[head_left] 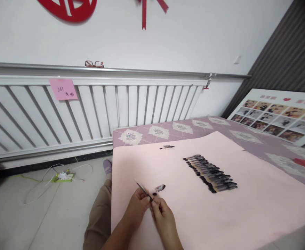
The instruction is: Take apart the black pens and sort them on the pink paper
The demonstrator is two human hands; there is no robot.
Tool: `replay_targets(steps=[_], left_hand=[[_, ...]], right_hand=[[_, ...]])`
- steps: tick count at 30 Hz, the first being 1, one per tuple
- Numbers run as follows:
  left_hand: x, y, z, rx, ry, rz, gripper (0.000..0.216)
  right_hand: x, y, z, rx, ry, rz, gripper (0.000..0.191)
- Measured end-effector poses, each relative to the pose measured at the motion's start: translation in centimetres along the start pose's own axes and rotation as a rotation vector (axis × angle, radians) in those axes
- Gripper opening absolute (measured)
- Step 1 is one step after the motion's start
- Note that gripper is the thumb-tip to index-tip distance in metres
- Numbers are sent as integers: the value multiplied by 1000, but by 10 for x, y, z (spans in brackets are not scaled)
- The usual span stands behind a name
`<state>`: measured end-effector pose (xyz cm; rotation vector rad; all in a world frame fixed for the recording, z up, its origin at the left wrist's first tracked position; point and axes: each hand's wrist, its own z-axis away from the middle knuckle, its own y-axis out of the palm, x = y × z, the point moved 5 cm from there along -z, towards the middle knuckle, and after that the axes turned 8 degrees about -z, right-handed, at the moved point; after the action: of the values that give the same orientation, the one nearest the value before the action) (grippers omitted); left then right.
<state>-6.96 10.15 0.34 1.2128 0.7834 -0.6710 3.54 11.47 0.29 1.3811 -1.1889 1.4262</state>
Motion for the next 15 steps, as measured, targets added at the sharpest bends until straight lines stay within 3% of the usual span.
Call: replay_targets(steps=[10, 15], left_hand=[[3, 6, -2, 99, -10, -27, 14], [0, 3, -1, 55, -8, -14, 14]], right_hand=[[-8, 7, -4, 72, 154, -59, 34], [-9, 7, -5, 71, 159, -76, 32]])
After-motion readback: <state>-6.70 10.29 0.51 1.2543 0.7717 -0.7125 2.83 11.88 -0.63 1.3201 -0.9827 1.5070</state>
